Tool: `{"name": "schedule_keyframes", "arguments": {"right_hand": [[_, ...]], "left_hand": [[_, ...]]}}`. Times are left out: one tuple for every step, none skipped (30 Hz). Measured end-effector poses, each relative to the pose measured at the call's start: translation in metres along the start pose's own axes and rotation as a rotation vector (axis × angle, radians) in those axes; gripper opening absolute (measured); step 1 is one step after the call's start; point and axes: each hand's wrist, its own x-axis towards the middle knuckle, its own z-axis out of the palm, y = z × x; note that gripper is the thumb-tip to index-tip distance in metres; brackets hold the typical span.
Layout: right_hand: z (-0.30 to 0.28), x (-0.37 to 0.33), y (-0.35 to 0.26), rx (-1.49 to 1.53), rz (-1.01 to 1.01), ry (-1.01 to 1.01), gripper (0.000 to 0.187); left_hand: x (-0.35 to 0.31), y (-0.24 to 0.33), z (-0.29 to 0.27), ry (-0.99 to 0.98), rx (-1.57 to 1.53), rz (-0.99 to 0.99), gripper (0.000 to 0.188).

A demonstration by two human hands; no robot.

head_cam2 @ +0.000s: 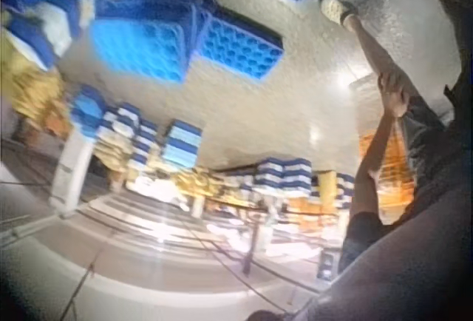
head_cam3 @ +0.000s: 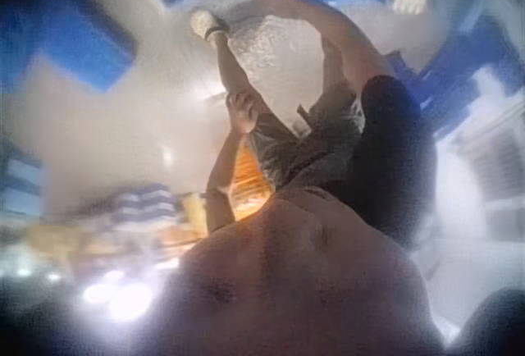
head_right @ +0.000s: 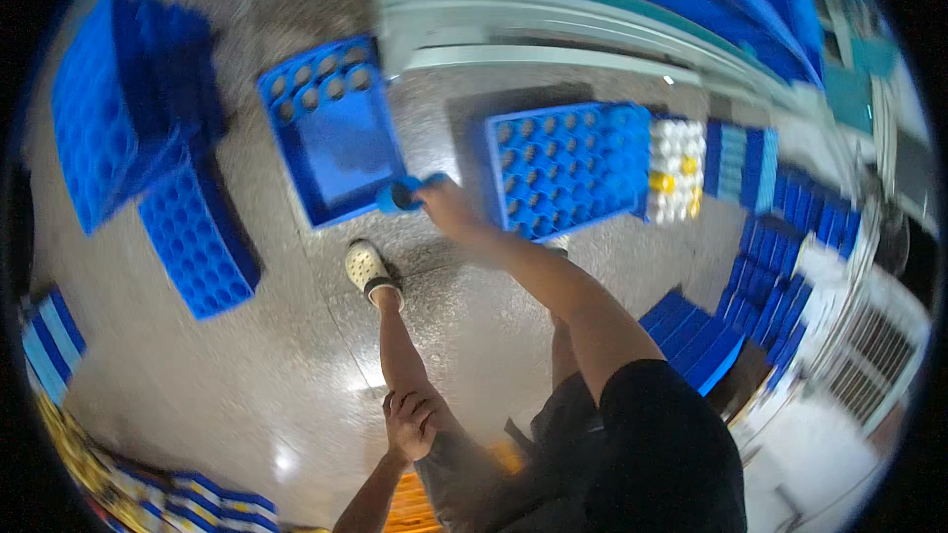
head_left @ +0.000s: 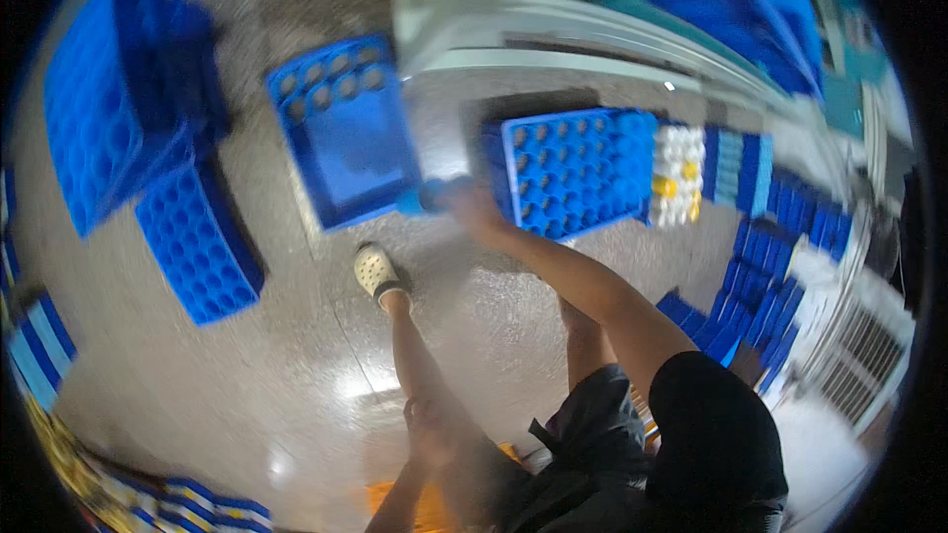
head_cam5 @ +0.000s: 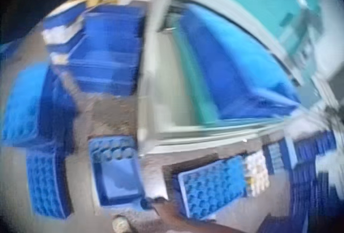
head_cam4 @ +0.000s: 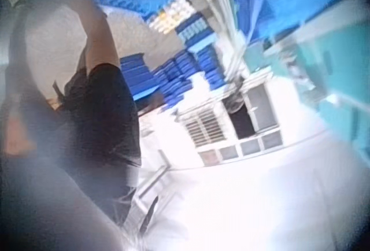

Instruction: The person repeatedly picks up blue plastic trays filled with small cylindrical containers, places them on a table, and stacks them. They also handle empty blue trays and use a green handheld device to scan the containers.

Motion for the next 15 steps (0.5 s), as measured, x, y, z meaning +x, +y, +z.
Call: {"name": "schedule_keyframes", "arguments": {"right_hand": [[-0.026, -0.041, 0.018, 0.073, 0.046, -0.003, 0.026], [-0.049, -0.084, 0.039, 0.15, 0.078, -0.013, 0.028], [-0.067, -0.123, 0.059, 0.054, 0.184, -0.109, 0.029], [-0.081, -0.158, 0.085, -0.026, 0.223, -0.137, 0.031], [-0.094, -0.189, 0.116, -0.024, 0.33, -0.18, 0.029], [-0.101, -0.221, 0.147, -0.006, 0.373, -0.151, 0.027], [-0.104, -0.243, 0.181, -0.012, 0.536, -0.115, 0.022], [-0.105, -0.262, 0.216, -0.004, 0.731, -0.107, 0.018], [-0.109, -0.282, 0.254, -0.054, 0.746, -0.165, 0.019], [-0.114, -0.301, 0.293, -0.003, 0.794, -0.126, 0.025], [-0.118, -0.321, 0.327, 0.09, 0.912, -0.028, 0.033], [-0.119, -0.33, 0.36, 0.038, 0.858, -0.01, 0.031], [-0.118, -0.339, 0.388, -0.012, 0.826, -0.026, 0.03], [-0.118, -0.35, 0.41, 0.032, 0.757, 0.079, 0.025], [-0.117, -0.355, 0.431, -0.015, 0.598, -0.014, 0.024]], "left_hand": [[0.005, 0.003, 0.005, -0.016, 0.053, 0.044, 0.021], [0.008, 0.007, 0.013, -0.029, 0.088, 0.06, 0.021], [0.01, 0.011, 0.024, -0.038, 0.121, 0.071, 0.02], [0.012, 0.014, 0.037, -0.051, 0.178, 0.079, 0.02], [0.012, 0.016, 0.05, -0.061, 0.235, 0.081, 0.019], [0.011, 0.018, 0.064, -0.073, 0.29, 0.077, 0.019], [0.015, 0.02, 0.08, -0.073, 0.344, 0.077, 0.019], [0.022, 0.02, 0.094, -0.1, 0.627, 0.179, 0.019], [0.029, 0.022, 0.11, -0.114, 0.909, 0.278, 0.02], [0.036, 0.026, 0.125, -0.169, 0.959, 0.227, 0.02], [0.045, 0.03, 0.14, -0.227, 1.009, 0.178, 0.021], [0.052, 0.04, 0.156, -0.324, 0.827, -0.034, 0.022], [0.063, 0.05, 0.173, -0.412, 0.641, -0.252, 0.024], [0.081, 0.059, 0.194, -0.603, 0.633, -0.308, 0.027], [0.094, 0.071, 0.212, -0.577, 0.568, -0.272, 0.027]]}}
